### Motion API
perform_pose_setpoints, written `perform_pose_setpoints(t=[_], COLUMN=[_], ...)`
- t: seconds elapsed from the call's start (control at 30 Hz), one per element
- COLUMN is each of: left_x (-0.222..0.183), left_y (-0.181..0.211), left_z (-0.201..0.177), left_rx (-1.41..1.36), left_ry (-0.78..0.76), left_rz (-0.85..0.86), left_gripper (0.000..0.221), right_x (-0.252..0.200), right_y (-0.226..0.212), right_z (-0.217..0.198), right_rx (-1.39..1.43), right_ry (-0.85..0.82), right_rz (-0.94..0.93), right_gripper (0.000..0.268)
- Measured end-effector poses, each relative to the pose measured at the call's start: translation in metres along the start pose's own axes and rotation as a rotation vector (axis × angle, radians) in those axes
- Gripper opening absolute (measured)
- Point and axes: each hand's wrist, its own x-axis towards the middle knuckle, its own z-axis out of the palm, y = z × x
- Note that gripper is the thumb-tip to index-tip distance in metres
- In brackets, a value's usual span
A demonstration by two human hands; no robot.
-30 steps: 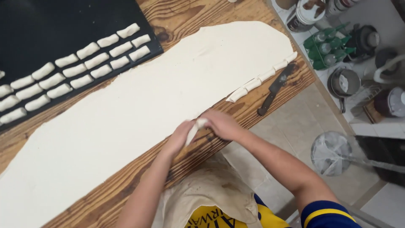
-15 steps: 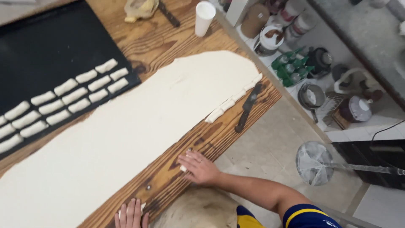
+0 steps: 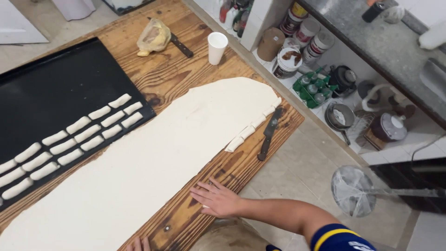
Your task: Cutting a large sheet of dough into small rectangular pieces and arranging them on a baking tray.
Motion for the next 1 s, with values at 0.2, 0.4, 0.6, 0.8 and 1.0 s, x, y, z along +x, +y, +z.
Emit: perform_pose_setpoints(t=[0.2, 0.4, 0.6, 0.8, 1.0], left_x=[0.119, 0.008, 0.001, 0.061, 0.240], left_y=[0.028, 0.014, -0.007, -0.108, -0.307], left_z=[-0.084, -0.105, -0.154, -0.075, -0.041], left_rx=[-0.187, -0.178, -0.532, -1.095, -0.974], left_ry=[-0.448, -0.368, -0.256, -0.335, -0.398], left_rz=[-0.147, -0.185, -0.312, -1.175, -0.697], left_gripper=[0.069, 0.070, 0.022, 0.039, 0.055], right_x=[0.077, 0.010, -0.026, 0.133, 0.371], right_y=[-0.007, -0.007, 0.043, -0.001, -0.028], right_z=[-0.017, 0.011, 0.054, -0.031, -0.080], right_rx=[-0.071, 0.092, 0.322, 0.927, 0.783], right_ry=[-0.129, 0.020, 0.055, -0.064, -0.019], right_rz=[0.068, -0.020, 0.138, 0.870, 0.326], right_gripper=[0.062, 0.059, 0.029, 0.034, 0.049])
